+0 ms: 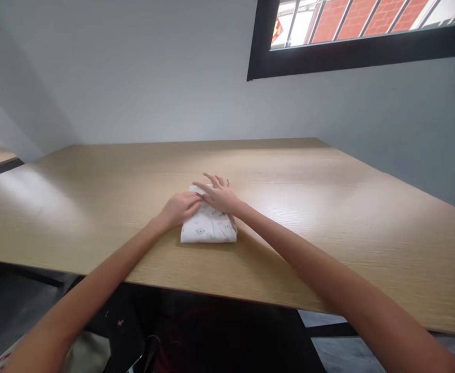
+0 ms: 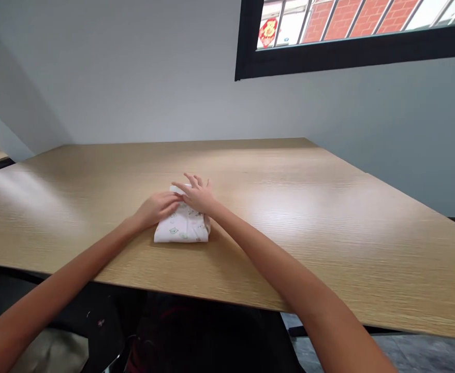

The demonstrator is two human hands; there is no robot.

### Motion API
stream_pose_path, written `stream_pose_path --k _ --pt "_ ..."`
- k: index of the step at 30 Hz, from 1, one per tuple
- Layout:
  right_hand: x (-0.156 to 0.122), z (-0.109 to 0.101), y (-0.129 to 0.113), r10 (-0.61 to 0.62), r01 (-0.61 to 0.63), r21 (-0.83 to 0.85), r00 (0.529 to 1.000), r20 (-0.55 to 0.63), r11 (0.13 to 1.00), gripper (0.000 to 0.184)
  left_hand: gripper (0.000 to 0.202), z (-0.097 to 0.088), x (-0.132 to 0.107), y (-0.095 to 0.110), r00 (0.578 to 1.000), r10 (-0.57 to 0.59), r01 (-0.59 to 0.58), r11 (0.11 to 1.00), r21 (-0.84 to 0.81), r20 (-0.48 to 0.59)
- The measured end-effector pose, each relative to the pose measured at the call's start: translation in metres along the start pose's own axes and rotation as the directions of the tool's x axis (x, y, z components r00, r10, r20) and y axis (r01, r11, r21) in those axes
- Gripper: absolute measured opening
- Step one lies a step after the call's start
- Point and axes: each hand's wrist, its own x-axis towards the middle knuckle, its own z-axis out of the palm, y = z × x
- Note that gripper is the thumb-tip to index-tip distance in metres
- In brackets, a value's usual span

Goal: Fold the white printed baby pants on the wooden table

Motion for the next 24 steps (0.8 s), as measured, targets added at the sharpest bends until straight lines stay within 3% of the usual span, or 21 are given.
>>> stream_pose_path --k 2,5,7,11,14,17,21,24 --pt "0.006 0.005 0.008 0.077 -0.077 -0.009 0.995 0.062 0.997 0.043 0.029 0.004 -0.022 0.017 0.996 0.069 -0.066 0.997 -0.044 0.06" --pt "0.016 0.009 0.021 0.299 -0.311 0.095 0.947 0.119 0.946 0.062 0.034 0.0 -0.057 0.038 0.989 0.098 -0.085 0.99 -0.116 0.112" --pt "0.018 0.008 0.023 0.329 -0.336 0.116 0.941 0.076 0.935 0.065 0.035 -0.006 -0.076 0.044 0.982 0.091 -0.07 0.988 -0.134 0.164" --pt "-0.004 -0.005 0.005 0.058 -0.055 0.046 0.996 -0.064 0.997 0.049 0.042 -0.011 -0.086 0.037 0.977 0.053 -0.028 0.992 -0.124 0.206" --pt "-0.041 -0.014 -0.009 -0.16 0.156 0.155 0.987 0.013 0.976 0.032 0.046 -0.005 -0.073 0.028 0.991 0.05 -0.037 0.994 -0.103 0.126" --pt "-0.077 -0.017 -0.005 -0.303 0.264 0.316 0.95 0.08 0.911 0.031 0.031 0.003 -0.057 0.023 0.992 0.123 -0.121 0.99 -0.075 0.028" --pt "-0.1 -0.016 0.014 -0.341 0.279 0.455 0.938 0.057 0.846 0.056 0.023 0.006 -0.046 0.024 0.985 0.163 -0.167 0.981 -0.099 -0.05" --pt "-0.1 -0.018 0.018 -0.254 0.206 0.476 0.966 0.037 0.855 0.05 0.021 0.003 -0.047 0.025 0.995 -0.042 0.006 0.936 -0.353 -0.094"
